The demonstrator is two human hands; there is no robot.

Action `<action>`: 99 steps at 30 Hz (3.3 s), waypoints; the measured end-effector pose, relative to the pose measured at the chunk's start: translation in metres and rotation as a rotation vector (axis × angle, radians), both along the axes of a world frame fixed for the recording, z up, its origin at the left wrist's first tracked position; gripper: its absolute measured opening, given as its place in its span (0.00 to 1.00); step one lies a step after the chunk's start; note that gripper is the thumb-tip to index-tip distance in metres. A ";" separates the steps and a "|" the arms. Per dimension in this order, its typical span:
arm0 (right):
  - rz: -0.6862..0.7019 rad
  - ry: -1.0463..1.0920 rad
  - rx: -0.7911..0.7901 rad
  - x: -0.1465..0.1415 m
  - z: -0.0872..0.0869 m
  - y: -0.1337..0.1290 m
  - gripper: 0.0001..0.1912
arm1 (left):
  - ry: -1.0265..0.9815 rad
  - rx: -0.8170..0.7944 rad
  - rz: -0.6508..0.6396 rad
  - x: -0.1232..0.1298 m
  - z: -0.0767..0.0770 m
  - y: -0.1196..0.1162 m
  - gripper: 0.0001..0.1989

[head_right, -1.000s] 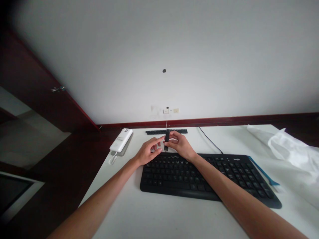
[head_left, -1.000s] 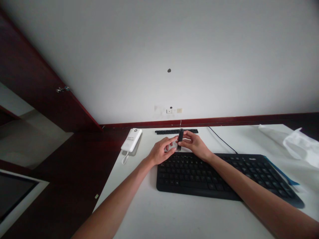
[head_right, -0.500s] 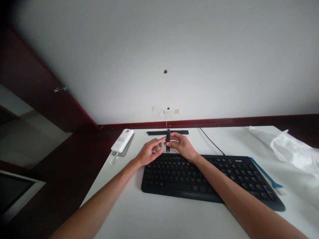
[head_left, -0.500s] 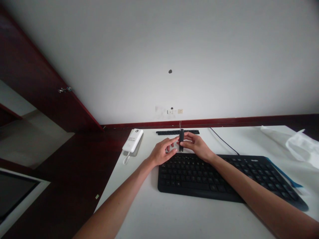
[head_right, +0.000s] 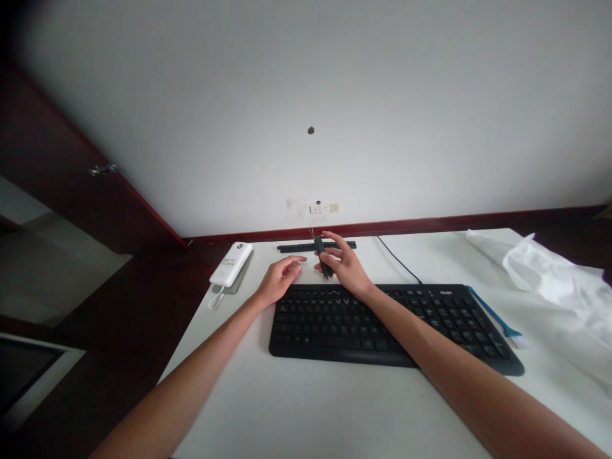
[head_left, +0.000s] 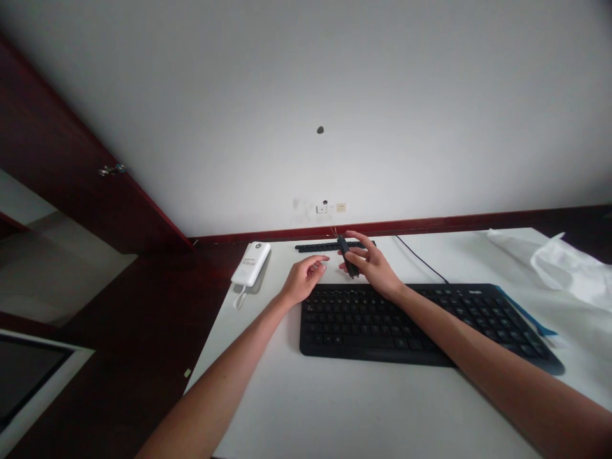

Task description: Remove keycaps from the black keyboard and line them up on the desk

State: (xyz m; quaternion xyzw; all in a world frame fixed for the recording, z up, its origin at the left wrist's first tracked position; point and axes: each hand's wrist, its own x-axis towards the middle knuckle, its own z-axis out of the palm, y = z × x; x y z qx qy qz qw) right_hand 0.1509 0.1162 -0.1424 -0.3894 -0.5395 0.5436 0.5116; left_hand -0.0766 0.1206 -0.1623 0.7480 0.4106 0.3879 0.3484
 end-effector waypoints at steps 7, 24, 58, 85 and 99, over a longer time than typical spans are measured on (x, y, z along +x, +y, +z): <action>0.025 0.187 -0.142 -0.003 0.017 -0.002 0.17 | -0.081 -0.068 0.002 -0.001 -0.004 0.002 0.21; -0.123 0.347 -0.230 -0.022 -0.001 -0.010 0.12 | -0.375 -0.116 0.108 -0.007 -0.013 0.016 0.30; 0.293 -0.052 0.110 -0.050 0.010 -0.041 0.12 | -0.413 -0.195 0.225 -0.037 -0.004 -0.038 0.20; 0.481 -0.506 0.428 -0.062 0.022 -0.048 0.16 | -0.270 -0.101 0.225 -0.037 -0.008 -0.041 0.23; 0.279 -0.185 0.193 -0.065 -0.007 -0.037 0.18 | 0.051 -0.211 0.030 -0.063 0.014 -0.041 0.09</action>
